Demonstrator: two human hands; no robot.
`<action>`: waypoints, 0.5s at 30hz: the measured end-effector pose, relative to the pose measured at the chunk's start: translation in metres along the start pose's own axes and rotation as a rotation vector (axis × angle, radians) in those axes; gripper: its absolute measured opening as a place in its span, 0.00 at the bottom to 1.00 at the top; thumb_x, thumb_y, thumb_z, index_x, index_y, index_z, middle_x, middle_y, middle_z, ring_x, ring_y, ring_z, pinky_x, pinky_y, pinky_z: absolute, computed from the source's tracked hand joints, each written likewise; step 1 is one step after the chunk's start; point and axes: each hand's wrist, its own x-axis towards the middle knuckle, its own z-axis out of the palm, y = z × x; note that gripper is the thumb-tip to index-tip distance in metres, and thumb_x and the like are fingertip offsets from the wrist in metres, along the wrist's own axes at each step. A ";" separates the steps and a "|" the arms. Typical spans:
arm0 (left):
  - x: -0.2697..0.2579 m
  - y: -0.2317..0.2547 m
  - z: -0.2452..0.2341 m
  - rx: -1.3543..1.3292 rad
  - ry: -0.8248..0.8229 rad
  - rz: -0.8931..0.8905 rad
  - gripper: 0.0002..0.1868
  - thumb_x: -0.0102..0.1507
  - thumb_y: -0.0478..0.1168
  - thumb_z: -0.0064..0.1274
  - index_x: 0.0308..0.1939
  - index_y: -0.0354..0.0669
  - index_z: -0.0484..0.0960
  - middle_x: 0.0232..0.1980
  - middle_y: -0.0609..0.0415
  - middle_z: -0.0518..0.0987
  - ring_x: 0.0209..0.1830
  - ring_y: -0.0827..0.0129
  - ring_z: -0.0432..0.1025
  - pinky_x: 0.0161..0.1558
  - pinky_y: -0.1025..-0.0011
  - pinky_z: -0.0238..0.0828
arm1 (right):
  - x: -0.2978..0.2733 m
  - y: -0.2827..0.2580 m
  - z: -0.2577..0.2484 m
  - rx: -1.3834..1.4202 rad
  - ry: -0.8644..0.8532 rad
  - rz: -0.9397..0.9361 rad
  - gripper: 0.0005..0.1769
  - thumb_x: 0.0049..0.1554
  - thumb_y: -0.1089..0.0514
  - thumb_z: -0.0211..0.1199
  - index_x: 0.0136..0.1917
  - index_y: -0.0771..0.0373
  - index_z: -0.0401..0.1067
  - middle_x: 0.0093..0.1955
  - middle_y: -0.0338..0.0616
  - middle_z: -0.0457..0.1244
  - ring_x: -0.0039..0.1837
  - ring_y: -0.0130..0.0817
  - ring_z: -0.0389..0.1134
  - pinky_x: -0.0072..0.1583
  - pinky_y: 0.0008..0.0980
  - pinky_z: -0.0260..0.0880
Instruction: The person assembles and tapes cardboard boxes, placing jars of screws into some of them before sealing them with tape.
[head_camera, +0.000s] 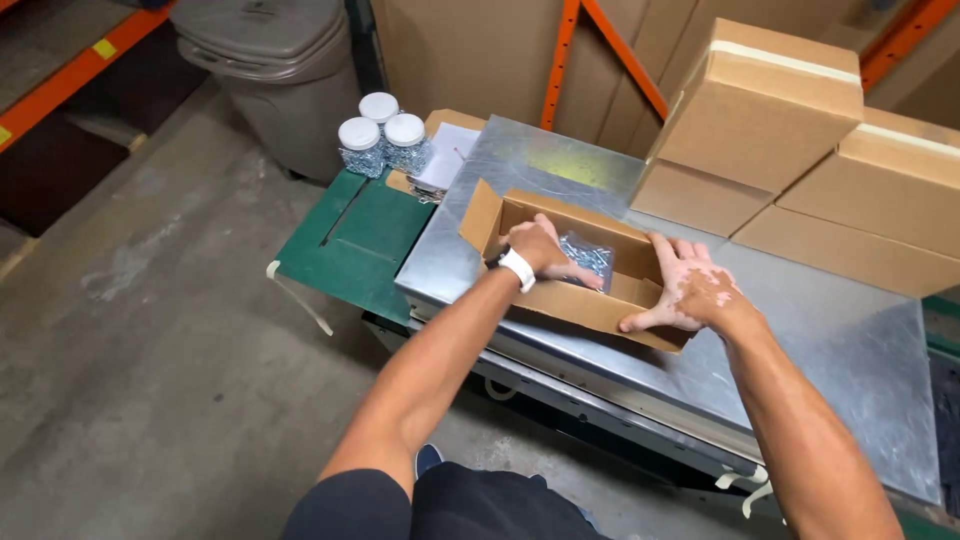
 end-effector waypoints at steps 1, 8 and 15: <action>-0.001 0.002 0.011 -0.128 0.092 -0.006 0.75 0.36 0.86 0.72 0.69 0.35 0.66 0.73 0.34 0.78 0.77 0.43 0.74 0.78 0.48 0.70 | -0.002 -0.001 -0.002 0.007 -0.001 0.007 0.92 0.32 0.11 0.83 0.93 0.49 0.42 0.87 0.49 0.55 0.90 0.48 0.53 0.81 0.63 0.67; -0.009 0.004 0.032 -0.462 0.492 0.127 0.52 0.50 0.57 0.83 0.66 0.43 0.66 0.63 0.29 0.72 0.67 0.26 0.77 0.65 0.33 0.78 | -0.003 0.001 -0.006 0.047 -0.012 -0.008 0.92 0.32 0.14 0.85 0.93 0.53 0.45 0.88 0.55 0.56 0.90 0.54 0.53 0.82 0.66 0.65; -0.044 -0.130 -0.083 -0.474 1.058 0.505 0.43 0.57 0.65 0.74 0.67 0.53 0.72 0.64 0.51 0.80 0.60 0.54 0.79 0.63 0.55 0.75 | 0.004 -0.008 -0.001 0.155 -0.046 0.143 0.91 0.29 0.28 0.90 0.93 0.35 0.38 0.94 0.37 0.42 0.94 0.44 0.40 0.83 0.67 0.56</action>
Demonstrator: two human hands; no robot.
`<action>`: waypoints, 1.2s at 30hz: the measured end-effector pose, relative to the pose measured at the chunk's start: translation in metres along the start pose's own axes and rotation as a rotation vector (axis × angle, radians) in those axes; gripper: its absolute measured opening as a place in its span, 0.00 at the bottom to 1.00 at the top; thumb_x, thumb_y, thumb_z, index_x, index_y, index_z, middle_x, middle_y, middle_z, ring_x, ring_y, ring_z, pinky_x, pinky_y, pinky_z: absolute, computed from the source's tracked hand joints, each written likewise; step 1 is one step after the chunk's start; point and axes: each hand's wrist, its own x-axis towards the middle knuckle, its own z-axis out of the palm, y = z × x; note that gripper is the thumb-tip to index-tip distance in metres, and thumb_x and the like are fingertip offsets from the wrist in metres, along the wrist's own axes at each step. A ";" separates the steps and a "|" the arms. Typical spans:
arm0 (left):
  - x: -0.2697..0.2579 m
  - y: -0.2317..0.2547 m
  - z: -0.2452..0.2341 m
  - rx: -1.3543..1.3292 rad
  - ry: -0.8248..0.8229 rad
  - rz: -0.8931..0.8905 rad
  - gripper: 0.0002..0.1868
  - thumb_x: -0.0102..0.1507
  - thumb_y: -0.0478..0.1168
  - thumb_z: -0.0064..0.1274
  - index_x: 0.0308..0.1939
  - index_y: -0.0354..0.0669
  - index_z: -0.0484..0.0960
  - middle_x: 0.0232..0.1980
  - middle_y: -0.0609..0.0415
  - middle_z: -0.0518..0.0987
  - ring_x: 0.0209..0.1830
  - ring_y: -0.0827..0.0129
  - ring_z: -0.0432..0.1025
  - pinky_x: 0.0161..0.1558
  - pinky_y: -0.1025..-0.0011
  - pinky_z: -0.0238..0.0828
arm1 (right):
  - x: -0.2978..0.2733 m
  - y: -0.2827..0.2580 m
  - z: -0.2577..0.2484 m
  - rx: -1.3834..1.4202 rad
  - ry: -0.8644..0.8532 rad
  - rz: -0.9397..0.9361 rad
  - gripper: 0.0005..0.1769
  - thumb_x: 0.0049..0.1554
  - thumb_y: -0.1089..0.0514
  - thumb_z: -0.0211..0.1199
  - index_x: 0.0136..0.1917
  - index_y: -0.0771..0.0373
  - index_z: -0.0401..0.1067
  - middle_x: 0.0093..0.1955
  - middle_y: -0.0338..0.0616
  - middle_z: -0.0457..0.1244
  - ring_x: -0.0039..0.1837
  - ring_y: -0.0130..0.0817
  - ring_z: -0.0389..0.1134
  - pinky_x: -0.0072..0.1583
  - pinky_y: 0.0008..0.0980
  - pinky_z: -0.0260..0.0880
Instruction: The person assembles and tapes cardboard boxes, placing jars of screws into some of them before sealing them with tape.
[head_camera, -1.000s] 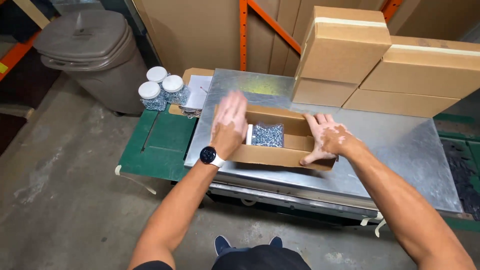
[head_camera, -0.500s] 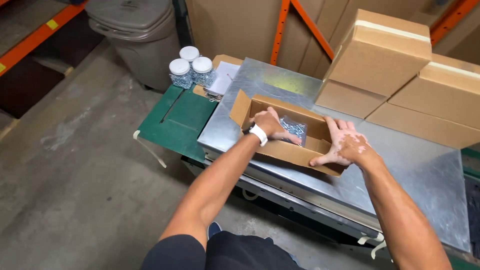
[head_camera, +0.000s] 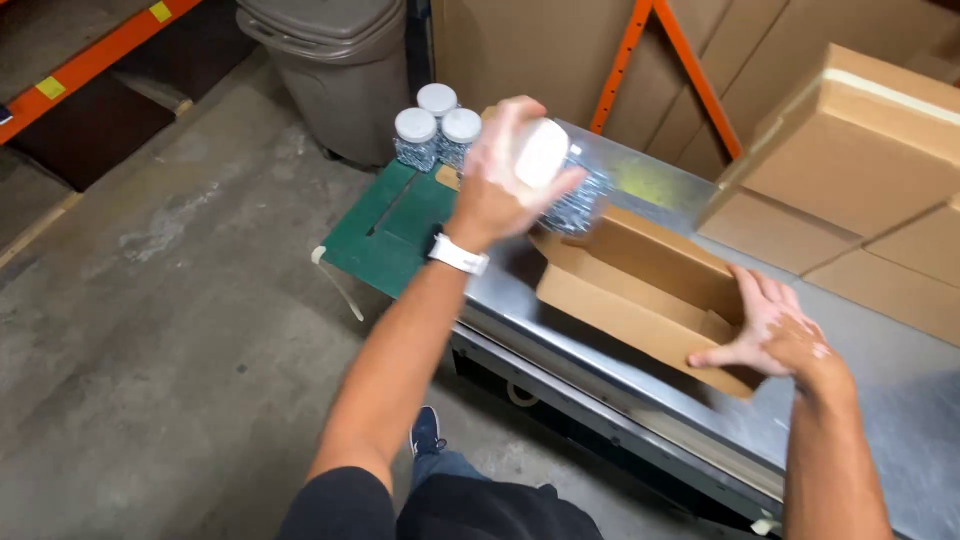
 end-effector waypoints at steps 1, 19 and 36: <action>0.015 -0.018 -0.031 -0.024 0.028 0.095 0.42 0.60 0.59 0.78 0.68 0.49 0.72 0.69 0.55 0.78 0.63 0.58 0.79 0.69 0.58 0.72 | 0.000 -0.002 0.002 0.012 0.000 0.007 0.93 0.28 0.29 0.91 0.94 0.34 0.37 0.95 0.37 0.41 0.94 0.43 0.39 0.83 0.69 0.56; 0.005 -0.504 -0.025 0.366 -0.210 -0.338 0.49 0.48 0.54 0.85 0.66 0.55 0.72 0.68 0.44 0.70 0.67 0.42 0.67 0.60 0.38 0.70 | 0.105 -0.118 0.029 0.105 0.003 0.015 1.04 0.23 0.38 1.01 0.94 0.44 0.30 0.96 0.46 0.30 0.96 0.43 0.26 0.89 0.50 0.32; -0.005 -0.463 -0.014 0.220 -0.146 -0.655 0.72 0.48 0.64 0.81 0.87 0.53 0.52 0.86 0.42 0.48 0.85 0.37 0.45 0.73 0.24 0.49 | 0.079 -0.149 0.012 0.186 -0.063 0.099 1.02 0.28 0.41 0.99 0.94 0.36 0.25 0.98 0.39 0.19 0.97 0.36 0.15 0.89 0.52 0.29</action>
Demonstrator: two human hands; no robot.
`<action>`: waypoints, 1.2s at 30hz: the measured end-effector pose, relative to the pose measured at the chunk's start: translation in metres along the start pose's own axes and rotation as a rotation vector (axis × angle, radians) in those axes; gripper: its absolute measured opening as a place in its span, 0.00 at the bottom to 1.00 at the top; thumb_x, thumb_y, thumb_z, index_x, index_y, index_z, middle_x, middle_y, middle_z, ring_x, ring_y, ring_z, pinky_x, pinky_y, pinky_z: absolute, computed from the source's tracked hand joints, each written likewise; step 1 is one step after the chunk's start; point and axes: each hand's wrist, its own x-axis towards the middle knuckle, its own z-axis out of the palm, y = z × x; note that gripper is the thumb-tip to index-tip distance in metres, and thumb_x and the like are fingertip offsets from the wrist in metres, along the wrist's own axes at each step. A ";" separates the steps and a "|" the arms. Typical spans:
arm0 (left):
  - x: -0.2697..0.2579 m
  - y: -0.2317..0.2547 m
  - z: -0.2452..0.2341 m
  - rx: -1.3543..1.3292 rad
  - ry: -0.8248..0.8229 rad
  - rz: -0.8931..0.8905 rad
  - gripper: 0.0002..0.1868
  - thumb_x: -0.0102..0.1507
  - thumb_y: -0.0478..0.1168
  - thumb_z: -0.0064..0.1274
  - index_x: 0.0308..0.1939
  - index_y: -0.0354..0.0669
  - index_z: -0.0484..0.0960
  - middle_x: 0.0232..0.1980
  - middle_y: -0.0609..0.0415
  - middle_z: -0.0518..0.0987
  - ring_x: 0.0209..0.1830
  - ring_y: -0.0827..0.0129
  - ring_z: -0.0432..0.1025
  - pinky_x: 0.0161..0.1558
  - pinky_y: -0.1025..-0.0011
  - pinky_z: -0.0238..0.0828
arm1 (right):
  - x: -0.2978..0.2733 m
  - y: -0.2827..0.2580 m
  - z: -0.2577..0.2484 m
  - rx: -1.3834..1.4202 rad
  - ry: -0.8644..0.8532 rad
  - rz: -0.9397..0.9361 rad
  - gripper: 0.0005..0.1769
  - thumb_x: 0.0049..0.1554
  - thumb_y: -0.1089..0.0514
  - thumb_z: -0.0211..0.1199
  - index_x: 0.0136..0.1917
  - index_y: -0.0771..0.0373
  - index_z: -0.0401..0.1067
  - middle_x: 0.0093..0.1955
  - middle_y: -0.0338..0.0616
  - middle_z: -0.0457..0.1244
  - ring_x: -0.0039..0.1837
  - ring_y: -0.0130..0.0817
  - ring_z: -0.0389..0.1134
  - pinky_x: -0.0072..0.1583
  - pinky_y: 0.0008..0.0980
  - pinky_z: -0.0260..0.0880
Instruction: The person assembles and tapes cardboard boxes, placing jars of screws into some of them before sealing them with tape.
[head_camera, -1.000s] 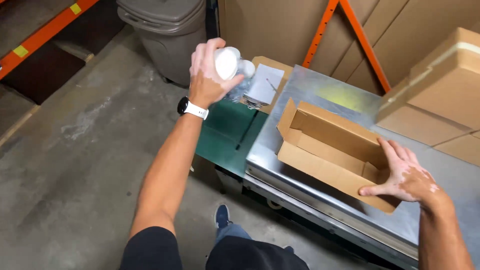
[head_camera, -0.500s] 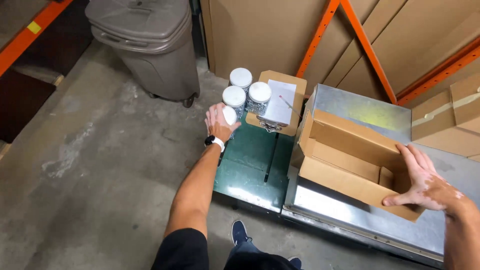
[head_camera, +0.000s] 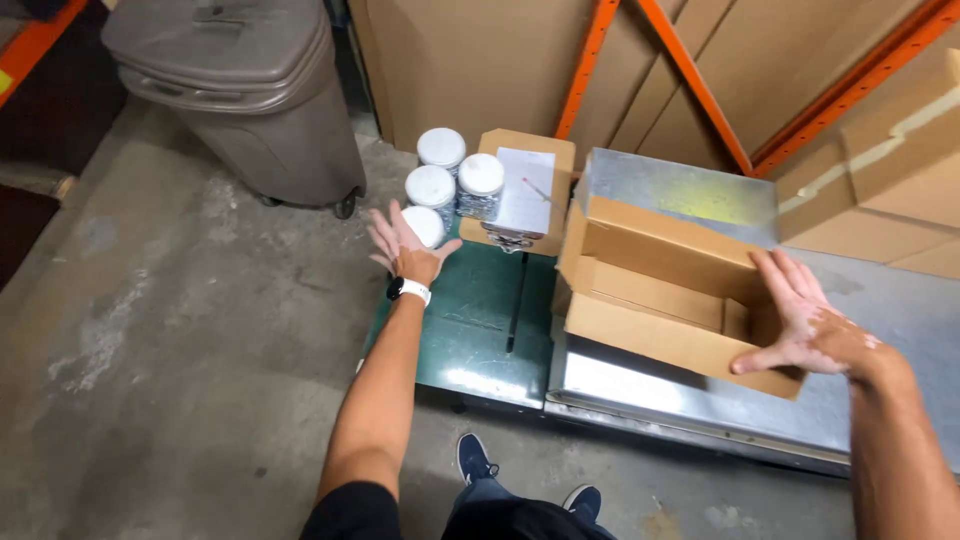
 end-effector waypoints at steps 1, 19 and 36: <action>-0.011 0.021 -0.009 0.030 0.053 0.052 0.82 0.48 0.75 0.81 0.93 0.54 0.44 0.95 0.41 0.32 0.95 0.39 0.24 0.79 0.16 0.30 | -0.003 -0.003 -0.005 0.022 -0.017 0.010 1.02 0.30 0.41 0.98 0.94 0.33 0.22 0.98 0.38 0.14 0.97 0.34 0.10 0.89 0.52 0.23; -0.230 0.105 0.075 -0.282 -0.433 0.156 0.64 0.57 0.67 0.76 0.91 0.65 0.56 0.93 0.48 0.55 0.91 0.44 0.50 0.89 0.34 0.23 | -0.007 0.182 0.120 1.002 0.359 -0.594 1.01 0.32 0.40 0.86 0.92 0.46 0.11 0.94 0.65 0.36 0.91 0.66 0.43 0.83 0.74 0.53; -0.270 0.191 -0.041 -0.052 -0.131 0.145 0.36 0.55 0.78 0.72 0.53 0.59 0.94 0.34 0.57 0.84 0.43 0.56 0.84 0.62 0.55 0.78 | -0.045 0.114 0.057 0.929 0.503 -0.226 0.42 0.62 0.36 0.75 0.83 0.49 0.69 0.69 0.56 0.67 0.52 0.53 0.76 0.46 0.43 0.78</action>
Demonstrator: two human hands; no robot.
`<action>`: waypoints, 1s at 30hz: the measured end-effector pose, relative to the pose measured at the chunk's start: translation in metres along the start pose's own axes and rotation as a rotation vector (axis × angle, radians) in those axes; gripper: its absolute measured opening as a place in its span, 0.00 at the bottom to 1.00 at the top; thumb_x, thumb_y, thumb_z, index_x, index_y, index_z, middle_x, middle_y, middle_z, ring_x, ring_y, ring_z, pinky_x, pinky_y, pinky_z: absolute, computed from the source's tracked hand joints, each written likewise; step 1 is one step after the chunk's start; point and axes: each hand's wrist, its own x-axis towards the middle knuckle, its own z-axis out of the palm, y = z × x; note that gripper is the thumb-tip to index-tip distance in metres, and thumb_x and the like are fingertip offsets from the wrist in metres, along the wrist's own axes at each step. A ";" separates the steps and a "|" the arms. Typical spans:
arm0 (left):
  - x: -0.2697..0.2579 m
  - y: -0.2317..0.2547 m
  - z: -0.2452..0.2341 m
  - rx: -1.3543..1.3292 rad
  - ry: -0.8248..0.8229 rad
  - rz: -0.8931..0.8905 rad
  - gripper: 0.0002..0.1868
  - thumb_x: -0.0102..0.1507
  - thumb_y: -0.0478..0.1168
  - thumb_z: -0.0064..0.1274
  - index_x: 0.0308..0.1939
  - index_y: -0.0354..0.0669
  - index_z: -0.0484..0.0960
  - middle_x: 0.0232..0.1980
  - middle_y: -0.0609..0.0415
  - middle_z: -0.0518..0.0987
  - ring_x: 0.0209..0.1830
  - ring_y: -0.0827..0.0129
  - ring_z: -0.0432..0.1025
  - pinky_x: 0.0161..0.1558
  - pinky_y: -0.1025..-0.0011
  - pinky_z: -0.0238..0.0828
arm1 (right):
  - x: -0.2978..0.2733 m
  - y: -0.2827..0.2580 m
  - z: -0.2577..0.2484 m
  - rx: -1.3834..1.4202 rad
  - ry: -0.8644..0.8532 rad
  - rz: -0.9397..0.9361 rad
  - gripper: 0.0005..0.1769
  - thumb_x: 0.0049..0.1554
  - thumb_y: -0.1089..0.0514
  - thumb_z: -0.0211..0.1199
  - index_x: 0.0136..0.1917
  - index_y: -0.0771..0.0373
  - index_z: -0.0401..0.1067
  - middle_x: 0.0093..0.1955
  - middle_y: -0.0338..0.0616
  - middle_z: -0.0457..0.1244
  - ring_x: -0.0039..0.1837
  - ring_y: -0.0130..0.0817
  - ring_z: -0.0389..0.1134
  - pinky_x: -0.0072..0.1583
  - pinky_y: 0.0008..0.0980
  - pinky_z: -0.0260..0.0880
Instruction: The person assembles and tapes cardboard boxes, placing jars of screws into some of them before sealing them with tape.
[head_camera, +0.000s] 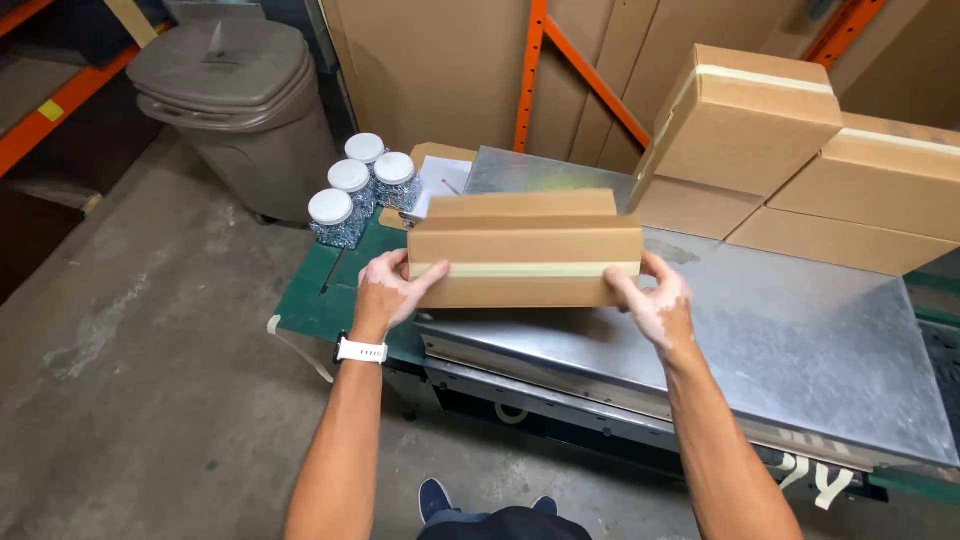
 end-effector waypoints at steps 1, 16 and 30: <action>-0.002 0.010 -0.009 0.025 -0.049 -0.054 0.39 0.53 0.78 0.72 0.53 0.55 0.94 0.36 0.54 0.87 0.45 0.52 0.85 0.61 0.53 0.79 | 0.004 0.000 -0.003 -0.114 0.102 0.041 0.36 0.60 0.32 0.80 0.75 0.48 0.80 0.54 0.52 0.75 0.40 0.51 0.79 0.39 0.42 0.82; 0.044 -0.054 0.033 -0.594 -0.201 -0.238 0.18 0.69 0.46 0.65 0.57 0.38 0.93 0.43 0.41 0.88 0.35 0.67 0.80 0.37 0.69 0.89 | 0.022 0.031 0.041 0.247 0.052 0.052 0.35 0.72 0.47 0.67 0.86 0.59 0.64 0.79 0.67 0.63 0.75 0.64 0.68 0.70 0.54 0.74; 0.065 -0.046 0.024 -0.690 -0.148 -0.326 0.14 0.68 0.40 0.58 0.50 0.30 0.87 0.49 0.25 0.85 0.35 0.42 0.86 0.38 0.47 0.91 | -0.001 0.030 0.020 0.027 -0.312 -0.207 0.78 0.46 0.50 0.84 0.94 0.62 0.36 0.93 0.66 0.42 0.92 0.62 0.41 0.87 0.63 0.41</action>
